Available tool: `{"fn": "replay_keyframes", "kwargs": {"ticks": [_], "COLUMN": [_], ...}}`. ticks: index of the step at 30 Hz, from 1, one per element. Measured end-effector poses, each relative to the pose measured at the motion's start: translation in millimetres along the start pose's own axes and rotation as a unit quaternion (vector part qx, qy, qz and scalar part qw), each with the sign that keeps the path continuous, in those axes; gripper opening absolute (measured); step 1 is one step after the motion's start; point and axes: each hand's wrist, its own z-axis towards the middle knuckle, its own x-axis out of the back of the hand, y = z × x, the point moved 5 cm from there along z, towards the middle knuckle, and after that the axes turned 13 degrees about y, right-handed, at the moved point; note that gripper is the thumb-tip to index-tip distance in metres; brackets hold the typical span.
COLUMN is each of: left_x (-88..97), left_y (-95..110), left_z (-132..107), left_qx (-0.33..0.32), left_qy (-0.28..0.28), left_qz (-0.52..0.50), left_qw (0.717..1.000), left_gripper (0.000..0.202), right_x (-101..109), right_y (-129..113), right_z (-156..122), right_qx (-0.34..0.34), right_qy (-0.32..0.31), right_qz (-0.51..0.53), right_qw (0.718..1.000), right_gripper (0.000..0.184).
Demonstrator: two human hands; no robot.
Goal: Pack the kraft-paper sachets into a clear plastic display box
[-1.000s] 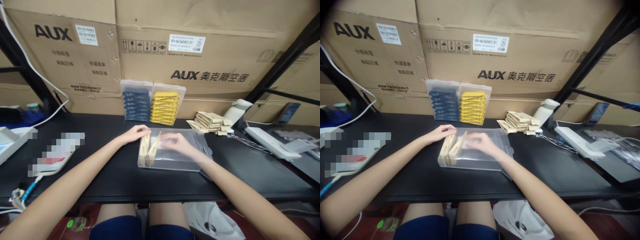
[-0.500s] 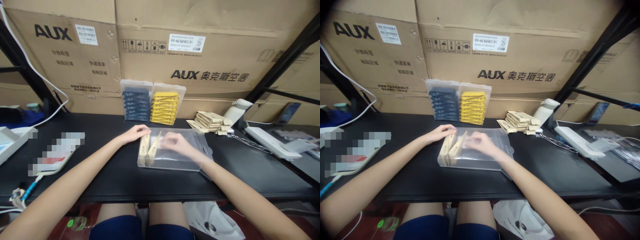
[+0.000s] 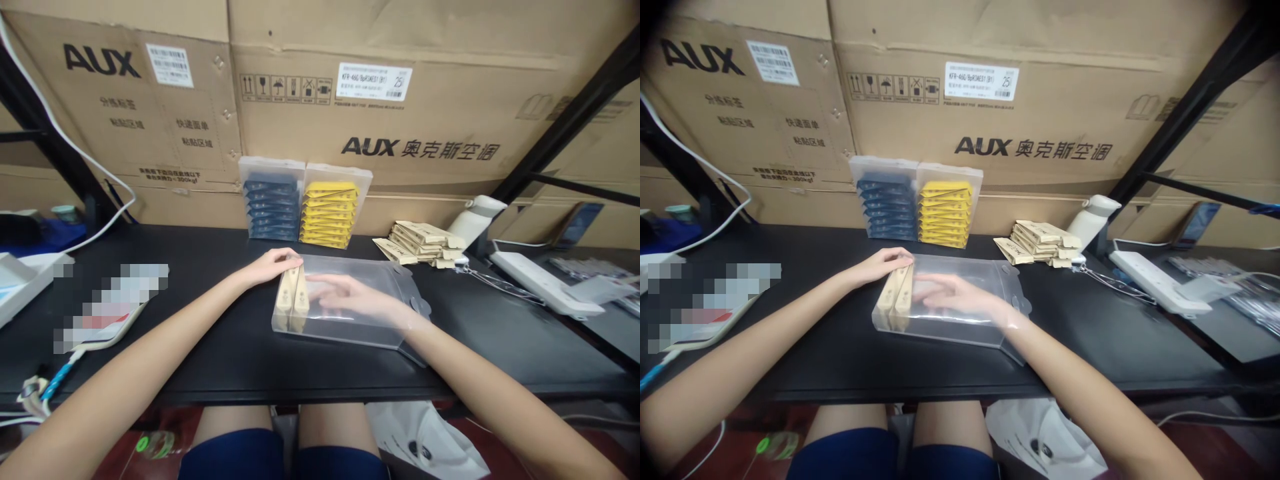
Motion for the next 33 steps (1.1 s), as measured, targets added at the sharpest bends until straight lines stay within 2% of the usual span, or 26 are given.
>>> {"fn": "replay_keyframes", "kwargs": {"ticks": [3,5,20,33], "left_x": [-0.7,-0.8,-0.7,-0.9], "left_y": [1.7,2.1,-2.2,-2.1], "left_z": [-0.9,-1.1,-1.0,-0.6], "left_qx": [-0.004,-0.006,0.012,0.019], "left_qy": [-0.002,-0.001,0.002,0.003], "left_qz": [0.002,0.001,-0.024,-0.021], "left_qw": [1.000,1.000,1.000,1.000], "left_gripper": [0.040,0.040,0.041,0.040], "right_x": [-2.0,-2.3,-6.4,-5.8], "right_y": [-4.1,-5.7,-9.5,-9.7], "right_z": [-6.5,-8.4,-6.2,-6.1], "right_qx": [-0.022,-0.021,-0.041,-0.038], "right_qy": [-0.050,-0.061,-0.031,-0.023], "right_qz": [0.014,0.013,0.054,0.038], "right_qw": [0.998,0.998,0.997,0.998], "right_gripper": [0.069,0.070,0.071,0.070]}}
